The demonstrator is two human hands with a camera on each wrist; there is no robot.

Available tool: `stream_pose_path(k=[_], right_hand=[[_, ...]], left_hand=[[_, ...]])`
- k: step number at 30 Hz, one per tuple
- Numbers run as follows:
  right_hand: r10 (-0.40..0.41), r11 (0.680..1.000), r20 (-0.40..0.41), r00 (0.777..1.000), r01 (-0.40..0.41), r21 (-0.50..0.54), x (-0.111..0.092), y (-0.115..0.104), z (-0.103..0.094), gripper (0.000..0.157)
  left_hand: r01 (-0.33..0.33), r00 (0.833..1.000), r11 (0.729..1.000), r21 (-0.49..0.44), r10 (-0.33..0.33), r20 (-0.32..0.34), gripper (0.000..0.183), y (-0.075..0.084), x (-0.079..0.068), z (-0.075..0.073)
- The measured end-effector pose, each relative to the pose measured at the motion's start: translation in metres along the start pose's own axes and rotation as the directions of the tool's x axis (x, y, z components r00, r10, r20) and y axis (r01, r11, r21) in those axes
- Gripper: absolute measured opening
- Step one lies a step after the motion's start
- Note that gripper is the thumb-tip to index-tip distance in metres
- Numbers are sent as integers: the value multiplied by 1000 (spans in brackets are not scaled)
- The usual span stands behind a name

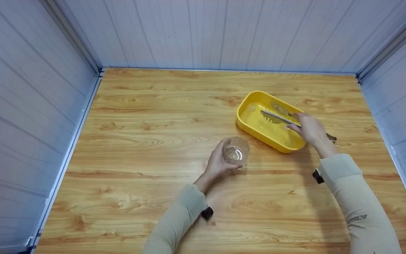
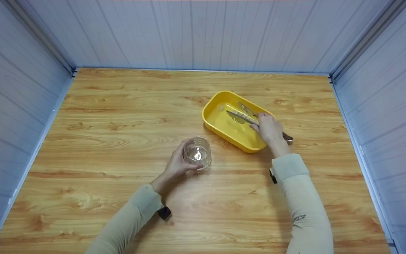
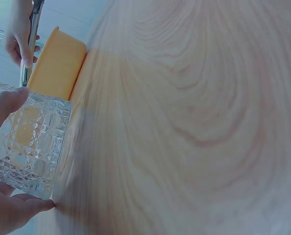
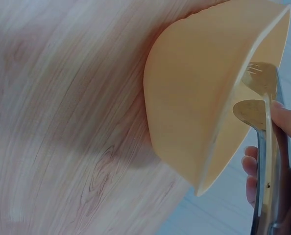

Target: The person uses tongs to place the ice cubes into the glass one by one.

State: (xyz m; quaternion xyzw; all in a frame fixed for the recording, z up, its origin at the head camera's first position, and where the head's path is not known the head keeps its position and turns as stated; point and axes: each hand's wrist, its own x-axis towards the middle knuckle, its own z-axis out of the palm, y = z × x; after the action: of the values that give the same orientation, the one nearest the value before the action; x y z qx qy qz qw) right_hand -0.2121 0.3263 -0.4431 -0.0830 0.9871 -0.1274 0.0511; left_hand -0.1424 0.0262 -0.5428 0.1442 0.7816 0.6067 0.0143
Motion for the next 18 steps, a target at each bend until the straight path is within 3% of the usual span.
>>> stream_pose_path(k=[8,18], right_hand=[[2,999,44,999,0,-43,10,1,0,55],[15,999,73,997,-13,-40,20,-5,-4,44]], left_hand=[[-13,1000,999,30,13,-4,91,0,-1,0],[-39,999,999,-8,39,-14,91,1,-2,0]])
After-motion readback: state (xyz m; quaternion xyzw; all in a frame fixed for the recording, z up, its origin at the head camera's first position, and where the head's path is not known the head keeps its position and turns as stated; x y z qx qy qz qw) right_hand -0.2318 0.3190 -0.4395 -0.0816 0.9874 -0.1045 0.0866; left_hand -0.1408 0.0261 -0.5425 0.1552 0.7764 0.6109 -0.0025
